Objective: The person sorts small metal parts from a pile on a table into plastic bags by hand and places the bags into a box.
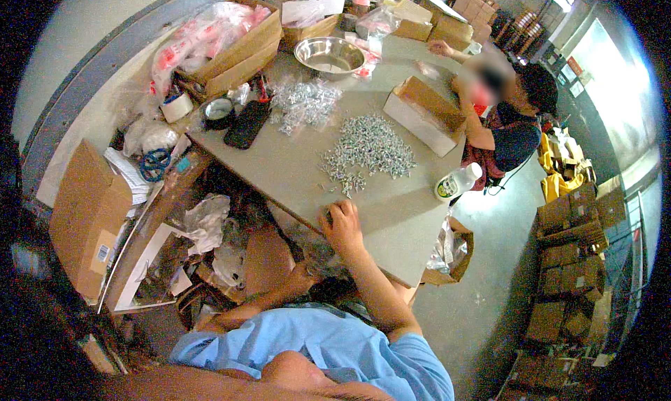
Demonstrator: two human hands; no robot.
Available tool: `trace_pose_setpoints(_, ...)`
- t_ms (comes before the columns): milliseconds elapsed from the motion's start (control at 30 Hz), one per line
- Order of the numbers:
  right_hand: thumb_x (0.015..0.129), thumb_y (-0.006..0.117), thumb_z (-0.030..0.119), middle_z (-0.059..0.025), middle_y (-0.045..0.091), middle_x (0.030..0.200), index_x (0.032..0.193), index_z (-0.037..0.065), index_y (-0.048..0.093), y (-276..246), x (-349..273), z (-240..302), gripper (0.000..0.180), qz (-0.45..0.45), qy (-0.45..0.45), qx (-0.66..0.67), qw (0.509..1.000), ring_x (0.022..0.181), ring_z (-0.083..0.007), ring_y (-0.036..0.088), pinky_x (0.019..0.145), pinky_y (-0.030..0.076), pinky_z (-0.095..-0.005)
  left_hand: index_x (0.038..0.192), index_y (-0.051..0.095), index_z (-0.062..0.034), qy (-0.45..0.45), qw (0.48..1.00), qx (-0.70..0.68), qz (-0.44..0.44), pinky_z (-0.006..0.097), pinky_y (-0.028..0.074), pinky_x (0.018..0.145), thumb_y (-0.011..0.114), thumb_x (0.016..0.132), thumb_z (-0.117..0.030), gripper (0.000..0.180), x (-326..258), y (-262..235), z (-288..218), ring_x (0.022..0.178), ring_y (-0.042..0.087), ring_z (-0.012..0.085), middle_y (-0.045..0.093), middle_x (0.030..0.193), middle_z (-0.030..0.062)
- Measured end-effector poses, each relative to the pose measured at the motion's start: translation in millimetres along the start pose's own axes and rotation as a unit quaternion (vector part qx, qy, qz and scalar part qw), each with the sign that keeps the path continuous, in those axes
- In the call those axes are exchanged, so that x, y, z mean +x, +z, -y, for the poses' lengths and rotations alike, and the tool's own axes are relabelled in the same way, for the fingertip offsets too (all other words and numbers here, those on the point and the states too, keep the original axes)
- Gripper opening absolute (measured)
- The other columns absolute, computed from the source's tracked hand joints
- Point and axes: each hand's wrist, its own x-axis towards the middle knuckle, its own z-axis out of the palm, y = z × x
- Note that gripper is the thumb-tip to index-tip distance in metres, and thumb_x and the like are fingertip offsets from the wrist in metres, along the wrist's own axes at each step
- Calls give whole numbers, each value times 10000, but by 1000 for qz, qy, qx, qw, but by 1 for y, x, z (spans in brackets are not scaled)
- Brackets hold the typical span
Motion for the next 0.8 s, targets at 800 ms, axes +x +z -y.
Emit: trace_pose_setpoints(800, 734, 633, 109, -126, 608, 872, 802, 47, 652, 5, 18, 9, 94, 79, -61, 6, 995, 851, -331, 570, 741, 471, -412, 1049, 615, -25, 14, 999, -41, 18, 343, 451, 868, 723, 764, -169, 338, 4, 0, 30, 964, 584, 190, 645, 1030, 71)
